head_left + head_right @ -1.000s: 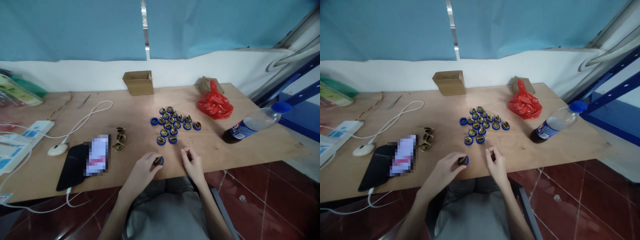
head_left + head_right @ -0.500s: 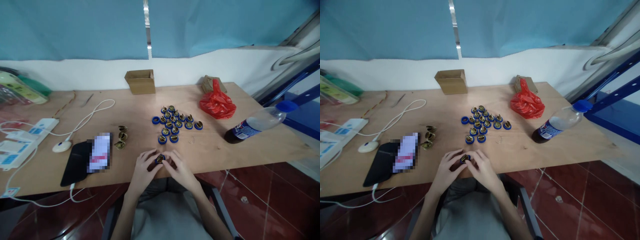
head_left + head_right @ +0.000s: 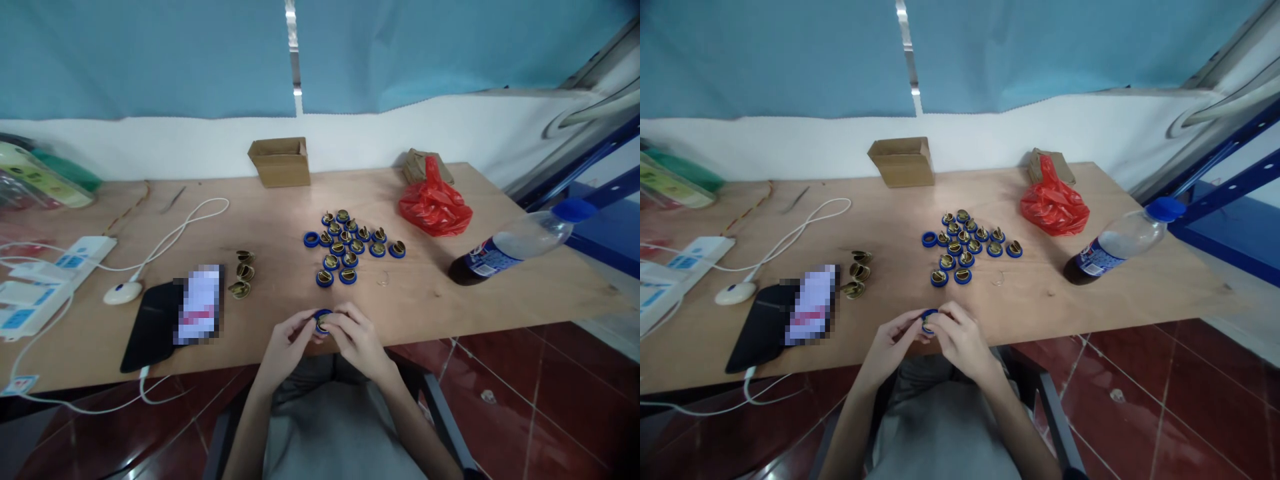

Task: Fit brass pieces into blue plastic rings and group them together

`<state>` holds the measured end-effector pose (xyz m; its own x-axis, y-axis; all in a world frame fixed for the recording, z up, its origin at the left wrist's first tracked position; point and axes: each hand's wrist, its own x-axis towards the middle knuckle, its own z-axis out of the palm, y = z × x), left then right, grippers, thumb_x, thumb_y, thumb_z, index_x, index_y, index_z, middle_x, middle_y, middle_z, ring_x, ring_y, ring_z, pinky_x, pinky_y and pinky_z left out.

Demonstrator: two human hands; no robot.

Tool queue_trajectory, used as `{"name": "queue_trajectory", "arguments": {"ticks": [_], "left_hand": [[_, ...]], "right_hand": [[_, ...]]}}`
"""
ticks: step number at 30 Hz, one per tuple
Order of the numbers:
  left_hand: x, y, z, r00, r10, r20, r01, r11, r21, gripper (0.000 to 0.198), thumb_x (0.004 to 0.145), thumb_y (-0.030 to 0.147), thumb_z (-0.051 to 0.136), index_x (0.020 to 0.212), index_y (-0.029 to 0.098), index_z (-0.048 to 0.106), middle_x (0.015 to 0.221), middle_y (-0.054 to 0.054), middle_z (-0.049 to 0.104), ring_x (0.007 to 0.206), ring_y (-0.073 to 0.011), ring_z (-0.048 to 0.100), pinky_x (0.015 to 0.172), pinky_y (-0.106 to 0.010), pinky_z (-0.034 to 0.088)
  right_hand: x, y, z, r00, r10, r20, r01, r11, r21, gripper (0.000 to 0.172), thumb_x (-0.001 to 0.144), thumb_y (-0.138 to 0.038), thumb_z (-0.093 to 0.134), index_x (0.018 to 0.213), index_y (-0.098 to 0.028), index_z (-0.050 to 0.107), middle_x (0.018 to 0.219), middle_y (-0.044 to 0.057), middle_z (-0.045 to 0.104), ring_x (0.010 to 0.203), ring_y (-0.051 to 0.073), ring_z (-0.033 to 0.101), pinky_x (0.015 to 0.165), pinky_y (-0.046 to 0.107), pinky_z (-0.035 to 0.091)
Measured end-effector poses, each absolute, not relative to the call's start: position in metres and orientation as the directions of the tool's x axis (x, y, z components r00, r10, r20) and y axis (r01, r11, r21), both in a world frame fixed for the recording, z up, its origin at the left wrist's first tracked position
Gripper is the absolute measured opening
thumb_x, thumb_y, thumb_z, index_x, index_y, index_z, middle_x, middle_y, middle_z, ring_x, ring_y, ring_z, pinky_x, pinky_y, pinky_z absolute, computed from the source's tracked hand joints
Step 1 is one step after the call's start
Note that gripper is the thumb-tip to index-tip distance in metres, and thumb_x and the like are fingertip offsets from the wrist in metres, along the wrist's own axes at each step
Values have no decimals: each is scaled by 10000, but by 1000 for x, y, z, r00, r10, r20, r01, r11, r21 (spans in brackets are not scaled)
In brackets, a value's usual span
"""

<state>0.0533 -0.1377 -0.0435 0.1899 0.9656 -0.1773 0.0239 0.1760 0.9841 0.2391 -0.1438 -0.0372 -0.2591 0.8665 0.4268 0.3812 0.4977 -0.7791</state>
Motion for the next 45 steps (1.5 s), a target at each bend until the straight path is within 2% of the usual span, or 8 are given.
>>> {"name": "queue_trajectory", "arguments": {"ticks": [6, 12, 22, 28, 32, 37, 41, 45], "left_hand": [[57, -136, -49, 67, 974, -218, -80, 224, 971, 395, 847, 458, 750, 1066, 131, 782, 913, -96, 825, 670, -201, 771, 708, -305, 650], [57, -134, -51, 37, 977, -208, -94, 211, 973, 322, 804, 418, 785, 965, 141, 807, 865, -86, 826, 646, -194, 763, 677, -277, 640], [58, -133, -48, 28, 984, -174, -61, 175, 983, 261, 801, 380, 776, 920, 151, 819, 816, -76, 820, 641, -197, 755, 673, -286, 641], [60, -133, -49, 32, 986, -165, -54, 167, 984, 268, 787, 383, 786, 915, 150, 819, 812, -78, 819, 642, -199, 754, 671, -299, 651], [60, -133, -51, 46, 982, -183, -62, 185, 981, 290, 788, 403, 791, 916, 144, 816, 837, -84, 822, 680, -218, 770, 686, -321, 665], [61, -133, -50, 111, 972, -209, -83, 219, 972, 405, 852, 471, 740, 1068, 132, 786, 979, -107, 824, 817, -262, 795, 753, -391, 685], [62, -135, -49, 205, 953, -224, -92, 247, 965, 510, 871, 450, 733, 1260, 122, 699, 1004, -111, 820, 885, -252, 791, 791, -375, 679], [62, -135, -49, 207, 958, -197, -75, 216, 973, 466, 869, 410, 736, 1238, 127, 701, 990, -100, 817, 893, -227, 777, 804, -345, 668]], "right_hand": [[244, -138, -35, -136, 960, 245, 285, 274, -919, 228, 1046, -297, 542, 1255, -245, 617, 1011, 43, 618, 881, 173, 624, 812, 309, 538], [247, -137, -45, -289, 957, 38, 190, 96, -977, 244, 1066, -367, 497, 1221, -243, 638, 972, 30, 686, 850, 172, 653, 767, 305, 539], [249, -137, -45, -338, 940, 42, 66, 68, -996, 229, 1057, -342, 509, 1218, -240, 636, 926, 12, 675, 822, 152, 656, 746, 277, 543], [249, -137, -53, -266, 961, 76, 215, 136, -967, 196, 1029, -309, 525, 1139, -222, 662, 867, 9, 656, 778, 159, 617, 739, 287, 518], [247, -137, -55, -247, 967, 70, 195, 120, -973, 178, 1009, -294, 537, 1097, -218, 672, 880, 14, 668, 777, 159, 614, 731, 286, 517], [246, -133, -53, -213, 976, 36, 76, 53, -996, 224, 1023, -337, 512, 1164, -227, 646, 874, 17, 661, 713, 149, 614, 660, 278, 533], [246, -131, -54, -142, 989, 35, 28, 39, -999, 235, 1031, -367, 516, 1205, -241, 610, 792, -13, 591, 669, 142, 598, 656, 278, 543], [247, -132, -58, -180, 983, 29, 20, 34, -999, 240, 1040, -371, 510, 1235, -251, 584, 859, 2, 592, 740, 152, 618, 683, 285, 551]]}}
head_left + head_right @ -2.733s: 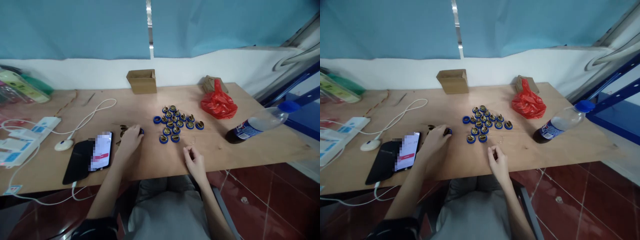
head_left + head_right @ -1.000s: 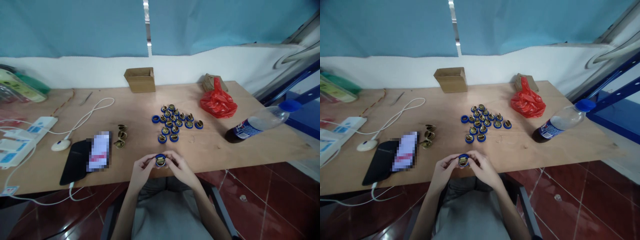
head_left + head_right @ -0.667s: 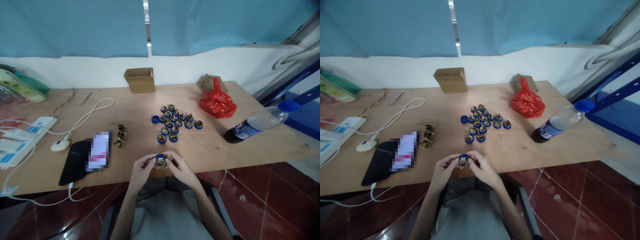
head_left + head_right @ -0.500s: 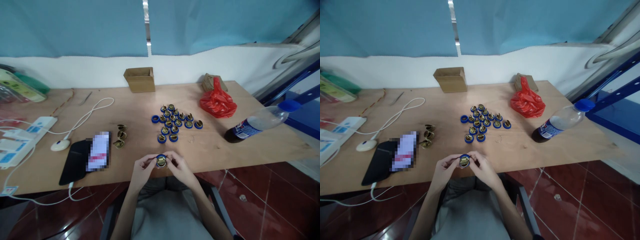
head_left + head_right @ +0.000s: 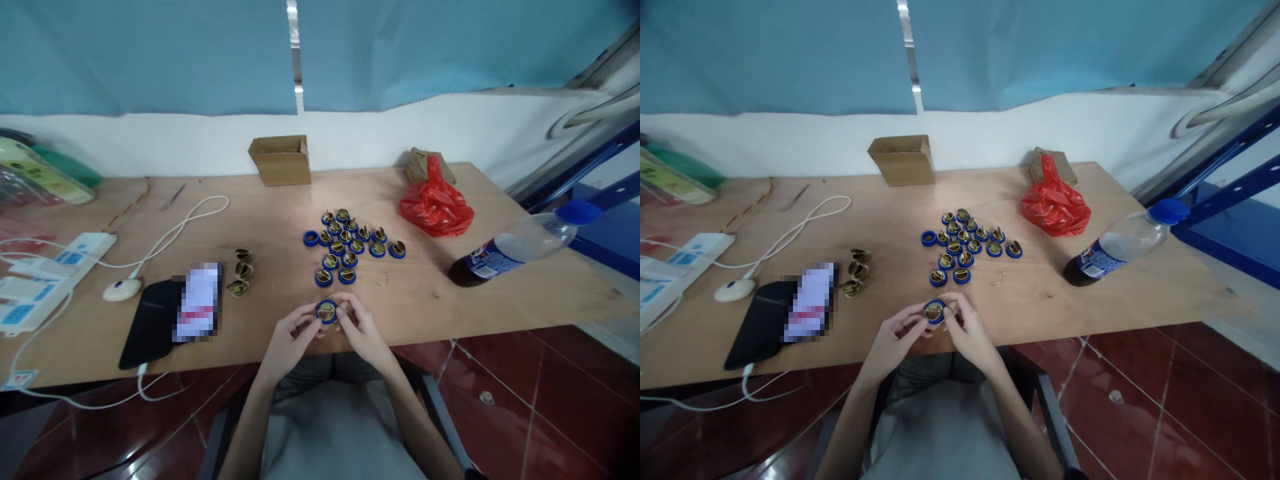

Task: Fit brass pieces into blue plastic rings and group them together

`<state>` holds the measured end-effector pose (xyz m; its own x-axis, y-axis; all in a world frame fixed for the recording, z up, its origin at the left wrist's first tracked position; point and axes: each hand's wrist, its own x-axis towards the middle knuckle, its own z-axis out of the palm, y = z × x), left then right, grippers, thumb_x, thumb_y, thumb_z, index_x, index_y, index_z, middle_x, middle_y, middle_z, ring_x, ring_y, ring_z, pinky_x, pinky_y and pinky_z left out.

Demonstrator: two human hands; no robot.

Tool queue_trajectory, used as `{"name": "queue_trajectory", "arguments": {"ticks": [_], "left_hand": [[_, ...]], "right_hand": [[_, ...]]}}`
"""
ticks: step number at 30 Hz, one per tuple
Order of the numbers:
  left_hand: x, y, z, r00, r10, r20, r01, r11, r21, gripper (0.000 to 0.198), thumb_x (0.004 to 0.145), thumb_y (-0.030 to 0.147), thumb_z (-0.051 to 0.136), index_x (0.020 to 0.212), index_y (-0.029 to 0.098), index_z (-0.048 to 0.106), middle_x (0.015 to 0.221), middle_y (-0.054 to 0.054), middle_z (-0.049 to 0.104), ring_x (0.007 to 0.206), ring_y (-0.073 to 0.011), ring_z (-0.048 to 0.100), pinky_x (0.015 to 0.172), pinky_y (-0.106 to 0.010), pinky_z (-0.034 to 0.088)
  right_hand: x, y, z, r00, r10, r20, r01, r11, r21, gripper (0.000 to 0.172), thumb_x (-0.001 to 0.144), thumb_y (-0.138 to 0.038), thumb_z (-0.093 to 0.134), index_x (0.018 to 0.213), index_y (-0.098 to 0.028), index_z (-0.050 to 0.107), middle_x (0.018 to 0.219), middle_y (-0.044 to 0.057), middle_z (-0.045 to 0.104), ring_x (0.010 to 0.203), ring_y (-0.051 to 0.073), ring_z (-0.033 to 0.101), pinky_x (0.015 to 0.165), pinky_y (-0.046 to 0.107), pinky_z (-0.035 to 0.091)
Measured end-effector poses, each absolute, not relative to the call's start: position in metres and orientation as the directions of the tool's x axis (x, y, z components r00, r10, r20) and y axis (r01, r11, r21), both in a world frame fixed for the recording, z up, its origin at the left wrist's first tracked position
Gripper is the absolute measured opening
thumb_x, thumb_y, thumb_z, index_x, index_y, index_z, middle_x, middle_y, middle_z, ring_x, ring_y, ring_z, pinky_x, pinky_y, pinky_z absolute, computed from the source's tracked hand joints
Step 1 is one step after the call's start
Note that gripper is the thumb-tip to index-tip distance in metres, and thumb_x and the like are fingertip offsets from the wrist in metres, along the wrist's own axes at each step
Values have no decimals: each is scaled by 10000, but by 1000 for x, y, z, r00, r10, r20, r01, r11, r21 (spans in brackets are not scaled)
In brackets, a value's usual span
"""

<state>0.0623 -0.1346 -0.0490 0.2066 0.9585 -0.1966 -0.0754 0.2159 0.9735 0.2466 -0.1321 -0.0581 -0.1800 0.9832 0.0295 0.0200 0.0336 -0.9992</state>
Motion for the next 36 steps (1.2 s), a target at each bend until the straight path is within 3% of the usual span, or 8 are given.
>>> {"name": "queue_trajectory", "arguments": {"ticks": [7, 13, 16, 21, 27, 32, 36], "left_hand": [[61, -133, -51, 137, 970, -201, -52, 209, 976, 352, 813, 349, 770, 1091, 136, 739, 782, -52, 800, 710, -189, 757, 740, -311, 651], [61, -135, -51, 149, 970, -191, -26, 197, 980, 300, 833, 364, 756, 1045, 153, 735, 835, -66, 805, 772, -207, 771, 774, -320, 641], [60, -134, -50, 191, 967, -168, -20, 175, 984, 275, 873, 377, 730, 1044, 163, 715, 932, -76, 804, 836, -203, 773, 810, -315, 636], [61, -132, -50, 192, 962, -196, 0, 199, 980, 384, 964, 491, 599, 1148, 162, 673, 892, -68, 780, 712, -193, 750, 618, -288, 627], [64, -137, -56, 170, 973, -159, -4, 162, 987, 455, 909, 421, 689, 1293, 202, 580, 1211, -103, 741, 1032, -219, 745, 850, -323, 628], [66, -140, -56, 163, 977, -136, -19, 141, 990, 404, 860, 341, 742, 1192, 218, 548, 1112, -81, 757, 1034, -205, 740, 899, -311, 583], [66, -142, -55, 147, 981, -124, -27, 129, 991, 376, 836, 314, 763, 1125, 223, 540, 1056, -58, 739, 981, -184, 732, 855, -276, 563]], "right_hand": [[250, -136, -59, -251, 966, 65, 122, 98, -988, 291, 1001, -235, 520, 1292, -247, 524, 917, 10, 577, 826, 167, 592, 753, 299, 522], [247, -138, -55, -203, 976, 74, 126, 102, -987, 397, 961, -210, 530, 1352, -232, 470, 884, 0, 556, 809, 168, 592, 762, 305, 523], [246, -138, -53, -185, 977, 107, 169, 139, -976, 339, 952, -188, 537, 1289, -229, 539, 897, 9, 592, 827, 173, 607, 774, 306, 520], [246, -136, -49, -202, 956, 213, 281, 265, -922, 170, 969, -174, 541, 1114, -227, 614, 939, 32, 635, 842, 184, 620, 807, 324, 529], [240, -139, -45, -210, 935, 284, 309, 339, -888, 169, 996, -162, 527, 1081, -241, 651, 1082, 80, 645, 890, 193, 642, 841, 344, 553], [244, -142, -35, -279, 918, 282, 255, 354, -900, 186, 1004, -178, 542, 1122, -253, 666, 1147, 80, 654, 1047, 210, 657, 937, 358, 546], [264, -133, -30, -123, 962, 243, 371, 272, -888, 149, 1005, -269, 546, 1070, -235, 676, 1048, 76, 689, 877, 201, 660, 796, 336, 548]]}}
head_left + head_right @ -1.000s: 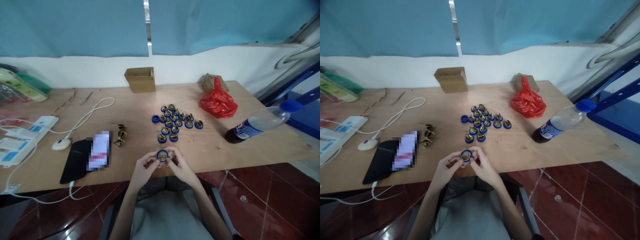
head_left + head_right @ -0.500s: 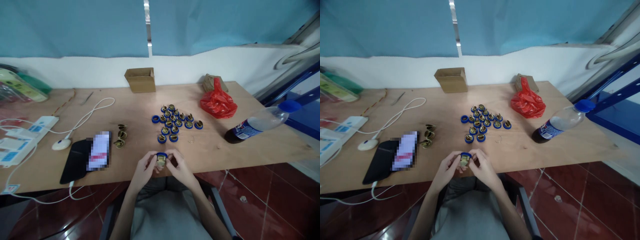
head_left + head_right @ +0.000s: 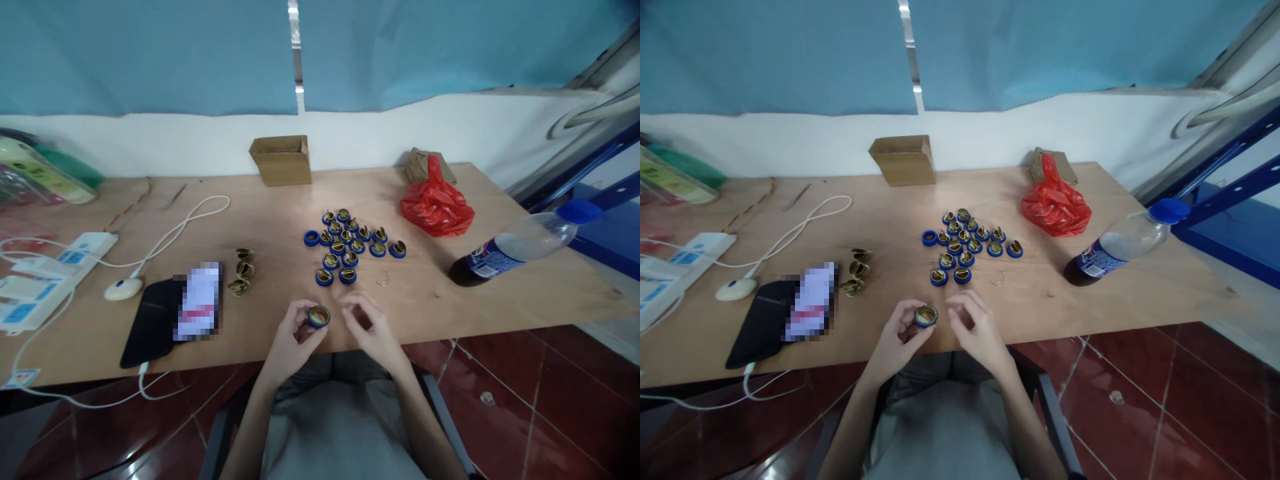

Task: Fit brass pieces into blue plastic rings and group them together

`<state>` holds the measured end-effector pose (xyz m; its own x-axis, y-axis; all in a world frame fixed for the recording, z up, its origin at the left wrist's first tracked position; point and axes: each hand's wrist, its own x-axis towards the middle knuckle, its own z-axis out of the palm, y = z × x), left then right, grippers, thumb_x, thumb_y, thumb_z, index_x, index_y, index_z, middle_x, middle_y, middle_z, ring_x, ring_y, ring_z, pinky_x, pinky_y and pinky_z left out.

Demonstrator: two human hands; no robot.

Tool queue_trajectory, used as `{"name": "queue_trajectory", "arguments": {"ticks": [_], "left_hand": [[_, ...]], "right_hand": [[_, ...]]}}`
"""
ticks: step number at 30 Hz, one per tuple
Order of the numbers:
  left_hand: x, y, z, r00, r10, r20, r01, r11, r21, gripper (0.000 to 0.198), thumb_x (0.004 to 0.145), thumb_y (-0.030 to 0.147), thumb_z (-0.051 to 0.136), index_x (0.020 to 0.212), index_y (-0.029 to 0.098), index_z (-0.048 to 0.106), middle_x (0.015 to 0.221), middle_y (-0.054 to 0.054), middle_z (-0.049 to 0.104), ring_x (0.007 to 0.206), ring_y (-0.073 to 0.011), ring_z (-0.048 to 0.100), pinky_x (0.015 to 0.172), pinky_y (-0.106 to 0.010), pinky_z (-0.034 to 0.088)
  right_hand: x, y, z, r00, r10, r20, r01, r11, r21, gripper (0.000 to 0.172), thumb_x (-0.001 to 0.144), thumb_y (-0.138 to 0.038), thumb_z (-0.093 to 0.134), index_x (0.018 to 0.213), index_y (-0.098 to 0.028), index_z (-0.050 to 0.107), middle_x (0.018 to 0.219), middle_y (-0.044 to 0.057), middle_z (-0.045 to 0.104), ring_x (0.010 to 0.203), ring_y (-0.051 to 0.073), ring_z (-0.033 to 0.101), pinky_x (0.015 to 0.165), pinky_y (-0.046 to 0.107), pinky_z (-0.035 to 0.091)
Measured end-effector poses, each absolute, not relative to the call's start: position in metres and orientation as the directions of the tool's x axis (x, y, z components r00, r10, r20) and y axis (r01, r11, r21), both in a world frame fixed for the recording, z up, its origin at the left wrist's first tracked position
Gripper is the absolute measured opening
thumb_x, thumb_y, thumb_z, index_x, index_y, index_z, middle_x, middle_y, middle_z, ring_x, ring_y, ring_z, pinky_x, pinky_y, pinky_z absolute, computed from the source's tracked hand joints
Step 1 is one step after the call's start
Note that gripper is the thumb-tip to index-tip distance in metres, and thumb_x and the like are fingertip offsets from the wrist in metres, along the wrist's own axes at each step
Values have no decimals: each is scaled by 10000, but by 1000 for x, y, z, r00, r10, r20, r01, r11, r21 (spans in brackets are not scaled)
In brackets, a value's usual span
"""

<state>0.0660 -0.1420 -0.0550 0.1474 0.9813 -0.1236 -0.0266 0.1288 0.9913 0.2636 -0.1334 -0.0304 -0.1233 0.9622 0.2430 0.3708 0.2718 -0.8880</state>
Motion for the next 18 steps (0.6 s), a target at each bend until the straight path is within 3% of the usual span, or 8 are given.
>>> {"name": "queue_trajectory", "arguments": {"ticks": [4, 6, 12, 18], "left_hand": [[65, -142, -57, 156, 980, -121, -4, 123, 992, 368, 841, 302, 759, 1119, 223, 530, 1007, -43, 725, 929, -165, 712, 845, -266, 545], [65, -142, -58, 169, 978, -122, -11, 125, 992, 362, 847, 296, 752, 1119, 224, 524, 1007, -40, 722, 931, -159, 705, 845, -263, 543], [64, -140, -56, 173, 976, -134, -21, 139, 990, 378, 833, 298, 757, 1125, 225, 529, 1012, -46, 734, 940, -171, 713, 833, -267, 551], [65, -140, -55, 169, 977, -132, -17, 137, 990, 377, 833, 309, 752, 1130, 228, 535, 1012, -45, 734, 944, -176, 716, 843, -277, 556]], "right_hand": [[296, -116, -40, 333, 919, 212, 574, -19, -819, 279, 945, -444, 563, 972, -190, 675, 774, 49, 672, 640, 199, 595, 635, 328, 480], [311, -110, -47, 428, 878, 213, 662, -144, -736, 420, 913, -561, 561, 990, -164, 674, 730, 55, 661, 626, 221, 591, 654, 353, 452], [325, -103, -57, 466, 836, 291, 814, -277, -510, 678, 962, -734, 320, 964, -153, 669, 796, 106, 696, 791, 304, 639, 854, 457, 378], [329, -107, -60, 360, 886, 292, 844, -177, -506, 667, 963, -747, 346, 985, -170, 680, 852, 111, 722, 821, 304, 646, 838, 417, 358]]}}
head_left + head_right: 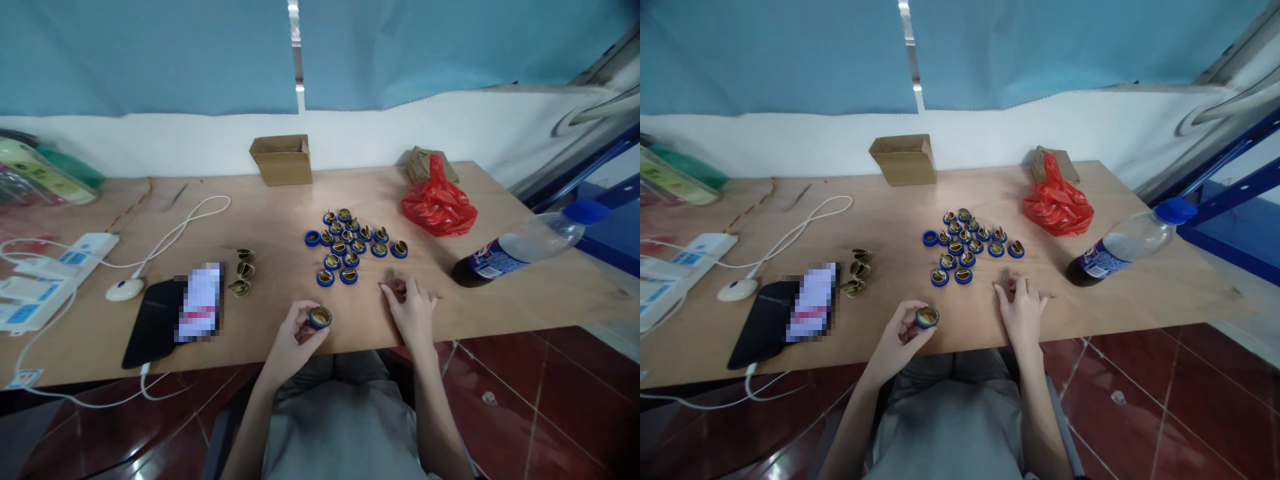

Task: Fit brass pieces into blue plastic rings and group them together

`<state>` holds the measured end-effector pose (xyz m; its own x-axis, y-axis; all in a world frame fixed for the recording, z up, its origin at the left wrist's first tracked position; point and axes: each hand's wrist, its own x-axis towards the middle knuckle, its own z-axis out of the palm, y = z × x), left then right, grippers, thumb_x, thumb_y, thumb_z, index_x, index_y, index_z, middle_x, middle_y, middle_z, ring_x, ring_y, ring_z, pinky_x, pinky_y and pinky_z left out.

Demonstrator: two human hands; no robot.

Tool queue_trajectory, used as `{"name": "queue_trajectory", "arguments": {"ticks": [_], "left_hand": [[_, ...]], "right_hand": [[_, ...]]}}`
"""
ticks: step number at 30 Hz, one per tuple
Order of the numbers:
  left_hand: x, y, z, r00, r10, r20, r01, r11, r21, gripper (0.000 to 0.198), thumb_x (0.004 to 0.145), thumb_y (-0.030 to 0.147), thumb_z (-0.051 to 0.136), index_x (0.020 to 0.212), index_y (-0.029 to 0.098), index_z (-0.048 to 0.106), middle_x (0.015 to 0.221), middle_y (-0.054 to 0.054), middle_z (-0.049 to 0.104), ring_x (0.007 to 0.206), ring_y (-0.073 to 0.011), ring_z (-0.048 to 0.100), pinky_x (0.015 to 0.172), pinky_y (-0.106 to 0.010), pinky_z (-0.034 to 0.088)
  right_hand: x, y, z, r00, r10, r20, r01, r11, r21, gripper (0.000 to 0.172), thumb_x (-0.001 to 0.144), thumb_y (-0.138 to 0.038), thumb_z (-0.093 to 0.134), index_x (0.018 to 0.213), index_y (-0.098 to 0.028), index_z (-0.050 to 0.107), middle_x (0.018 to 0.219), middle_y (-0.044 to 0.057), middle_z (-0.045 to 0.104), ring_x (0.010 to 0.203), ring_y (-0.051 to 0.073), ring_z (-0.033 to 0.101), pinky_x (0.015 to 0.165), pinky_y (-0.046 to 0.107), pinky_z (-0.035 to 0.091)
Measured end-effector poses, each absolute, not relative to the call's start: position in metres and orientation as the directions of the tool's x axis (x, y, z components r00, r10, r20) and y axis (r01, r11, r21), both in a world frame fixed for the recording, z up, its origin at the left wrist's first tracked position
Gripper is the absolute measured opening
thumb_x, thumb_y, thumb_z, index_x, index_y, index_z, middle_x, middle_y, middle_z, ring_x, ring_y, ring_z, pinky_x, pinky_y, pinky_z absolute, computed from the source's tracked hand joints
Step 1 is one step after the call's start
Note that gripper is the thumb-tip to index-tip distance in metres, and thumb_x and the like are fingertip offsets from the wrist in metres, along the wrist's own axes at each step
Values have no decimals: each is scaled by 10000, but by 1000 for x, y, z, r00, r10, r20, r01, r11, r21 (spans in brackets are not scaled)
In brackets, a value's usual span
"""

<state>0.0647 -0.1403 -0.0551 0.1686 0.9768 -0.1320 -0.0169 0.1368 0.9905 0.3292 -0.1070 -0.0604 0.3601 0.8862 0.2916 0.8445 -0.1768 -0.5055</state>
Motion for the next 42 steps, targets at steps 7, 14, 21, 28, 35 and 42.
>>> {"name": "queue_trajectory", "arguments": {"ticks": [7, 14, 21, 28, 35, 42], "left_hand": [[65, -139, -56, 166, 975, -146, -35, 154, 987, 383, 820, 289, 764, 1125, 229, 541, 1026, -44, 739, 963, -166, 711, 837, -255, 543], [65, -141, -56, 183, 973, -140, -41, 150, 988, 377, 848, 288, 756, 1145, 229, 532, 1033, -37, 724, 968, -154, 696, 857, -253, 530], [64, -140, -57, 202, 968, -146, -40, 157, 987, 389, 852, 284, 753, 1159, 233, 522, 1031, -27, 722, 965, -145, 690, 866, -248, 522], [63, -140, -60, 212, 968, -137, -41, 149, 988, 380, 856, 294, 748, 1155, 239, 520, 1046, -28, 726, 980, -156, 694, 878, -267, 528], [62, -140, -58, 217, 966, -138, -32, 148, 988, 376, 861, 293, 737, 1159, 234, 515, 1039, -38, 727, 972, -162, 696, 867, -280, 535], [63, -140, -57, 207, 969, -133, -30, 142, 989, 377, 858, 292, 742, 1159, 235, 523, 1031, -35, 738, 963, -158, 703, 858, -270, 532]], "right_hand": [[331, -131, -55, 134, 947, 293, 797, 73, -600, 486, 990, -645, 509, 967, -193, 685, 872, 70, 720, 755, 230, 643, 811, 363, 382], [311, -127, -57, 305, 911, 279, 832, -112, -544, 629, 930, -775, 466, 971, -183, 674, 842, 80, 696, 840, 288, 643, 823, 391, 342], [299, -122, -61, 376, 879, 294, 844, -194, -500, 639, 968, -744, 388, 968, -168, 664, 846, 104, 701, 857, 309, 628, 822, 407, 330], [302, -123, -64, 349, 885, 307, 844, -155, -513, 560, 985, -685, 408, 948, -185, 656, 854, 87, 707, 868, 299, 635, 828, 405, 342], [300, -124, -66, 225, 913, 339, 823, 8, -568, 280, 1008, -420, 494, 1064, -185, 637, 971, 108, 735, 894, 289, 652, 836, 419, 425], [301, -127, -63, 74, 921, 382, 714, 218, -665, 208, 1018, -243, 494, 1084, -204, 688, 1081, 113, 766, 991, 272, 713, 887, 421, 535]]}}
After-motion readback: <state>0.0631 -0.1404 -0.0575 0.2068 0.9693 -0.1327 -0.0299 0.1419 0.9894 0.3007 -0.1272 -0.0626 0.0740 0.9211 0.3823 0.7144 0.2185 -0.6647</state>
